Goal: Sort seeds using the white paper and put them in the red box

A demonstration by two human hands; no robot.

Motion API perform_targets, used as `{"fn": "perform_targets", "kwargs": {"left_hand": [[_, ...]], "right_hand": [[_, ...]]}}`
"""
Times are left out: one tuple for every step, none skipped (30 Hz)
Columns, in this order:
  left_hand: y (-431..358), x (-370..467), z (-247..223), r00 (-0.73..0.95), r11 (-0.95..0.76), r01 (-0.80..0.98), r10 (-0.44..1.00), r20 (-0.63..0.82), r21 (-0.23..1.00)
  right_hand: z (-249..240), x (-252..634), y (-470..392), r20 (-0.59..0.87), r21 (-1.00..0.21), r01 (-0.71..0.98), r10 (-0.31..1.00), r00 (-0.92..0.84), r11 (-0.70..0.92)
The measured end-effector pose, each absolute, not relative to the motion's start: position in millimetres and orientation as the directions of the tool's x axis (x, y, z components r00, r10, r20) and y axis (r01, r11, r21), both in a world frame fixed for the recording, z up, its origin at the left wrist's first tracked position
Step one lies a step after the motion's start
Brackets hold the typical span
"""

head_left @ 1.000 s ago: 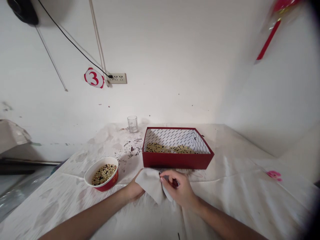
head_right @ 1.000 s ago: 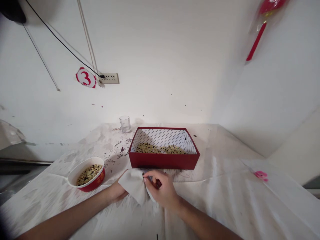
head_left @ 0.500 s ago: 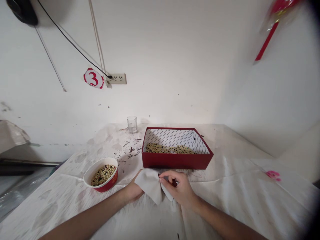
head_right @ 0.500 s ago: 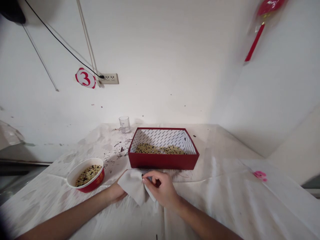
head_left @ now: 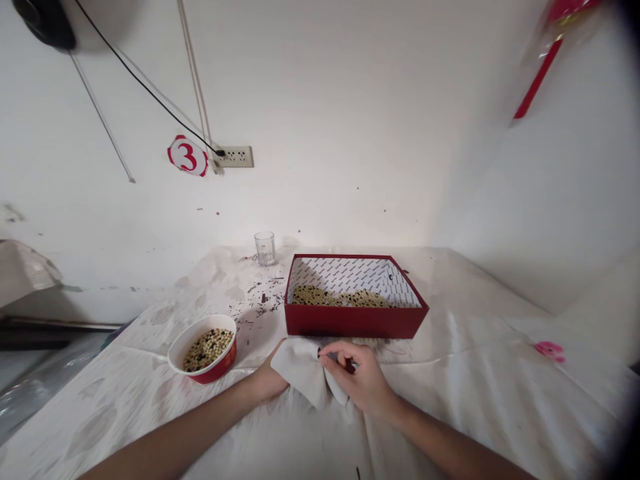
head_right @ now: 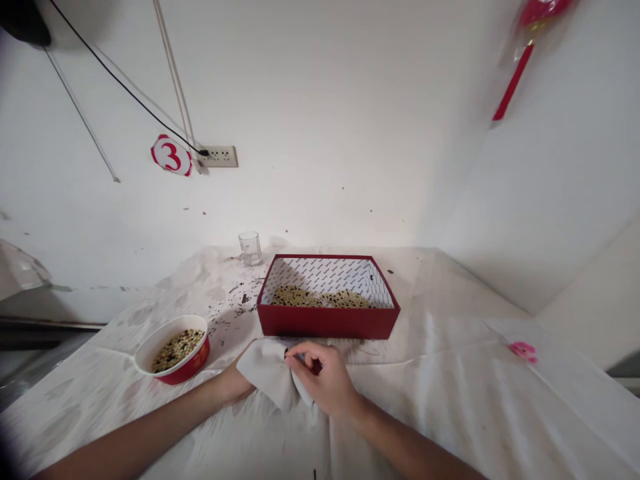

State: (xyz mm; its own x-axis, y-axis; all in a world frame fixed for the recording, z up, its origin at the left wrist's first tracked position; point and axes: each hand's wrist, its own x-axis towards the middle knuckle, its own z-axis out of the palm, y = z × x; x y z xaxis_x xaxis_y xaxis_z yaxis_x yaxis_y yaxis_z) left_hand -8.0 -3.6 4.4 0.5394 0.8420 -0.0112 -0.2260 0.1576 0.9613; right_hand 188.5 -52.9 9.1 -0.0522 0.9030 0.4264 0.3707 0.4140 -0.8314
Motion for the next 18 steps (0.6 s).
{"fn": "perform_targets", "kwargs": {"left_hand": [[-4.5,-7.3,5.9,0.536,0.167,-0.230,0.844,-0.019,0.959],[-5.4,-6.5,7.5,0.532,0.178,-0.236,0.846,-0.026,0.955],[-6.2,-5.9,9.3,0.529,0.189,-0.243,0.848,-0.034,0.951],[-7.0,-5.3,11.0,0.528,0.200,-0.250,0.848,-0.040,0.948],[-7.5,-4.9,12.5,0.530,0.209,-0.255,0.847,-0.044,0.944],[-8.0,-4.7,13.8,0.534,0.216,-0.258,0.844,-0.048,0.941],[-8.2,-4.6,14.8,0.541,0.223,-0.260,0.839,-0.049,0.940],[-8.4,-4.7,15.4,0.551,0.227,-0.259,0.833,-0.049,0.939],[-8.4,-4.9,15.7,0.559,0.228,-0.261,0.828,-0.046,0.938],[-8.3,-5.2,15.7,0.567,0.228,-0.264,0.823,-0.041,0.937],[-8.2,-5.6,15.4,0.573,0.228,-0.268,0.819,-0.035,0.936],[-7.9,-5.9,14.9,0.579,0.229,-0.272,0.815,-0.031,0.935],[-7.6,-6.3,14.2,0.582,0.233,-0.276,0.812,-0.031,0.933],[-7.3,-6.6,13.5,0.584,0.238,-0.280,0.811,-0.031,0.930],[-6.9,-6.9,12.7,0.583,0.243,-0.286,0.812,-0.033,0.927],[-6.6,-7.1,12.0,0.582,0.248,-0.292,0.813,-0.034,0.924],[-6.4,-7.3,11.5,0.580,0.252,-0.294,0.813,-0.038,0.922],[-6.4,-7.3,11.1,0.580,0.257,-0.291,0.813,-0.043,0.922]], "right_hand": [[10.0,188.7,-53.0,0.434,-0.826,0.378,0.900,-0.051,0.419],[11.2,188.9,-53.2,0.440,-0.819,0.385,0.896,-0.053,0.425],[12.6,189.1,-53.5,0.448,-0.812,0.392,0.892,-0.056,0.432],[14.1,189.2,-53.8,0.456,-0.806,0.397,0.888,-0.059,0.440],[15.4,189.2,-54.2,0.463,-0.800,0.400,0.884,-0.061,0.446],[16.3,189.2,-54.6,0.469,-0.796,0.401,0.881,-0.063,0.453],[16.9,189.1,-55.0,0.475,-0.793,0.400,0.878,-0.065,0.459],[17.1,189.0,-55.2,0.480,-0.791,0.398,0.875,-0.066,0.464],[16.8,188.9,-55.3,0.482,-0.791,0.395,0.873,-0.067,0.467],[16.1,188.9,-55.2,0.484,-0.791,0.392,0.873,-0.068,0.469],[15.0,189.1,-54.9,0.485,-0.792,0.389,0.872,-0.068,0.471],[13.7,189.3,-54.5,0.485,-0.793,0.386,0.872,-0.068,0.471],[12.3,189.7,-54.0,0.485,-0.793,0.386,0.872,-0.069,0.471],[10.7,190.2,-53.4,0.484,-0.792,0.388,0.872,-0.073,0.471],[9.2,190.6,-53.0,0.481,-0.791,0.391,0.873,-0.078,0.470],[7.8,191.0,-52.7,0.477,-0.790,0.394,0.875,-0.087,0.470],[6.5,191.3,-52.5,0.472,-0.789,0.395,0.876,-0.101,0.471],[5.4,191.4,-52.5,0.468,-0.789,0.393,0.876,-0.114,0.473]]}}
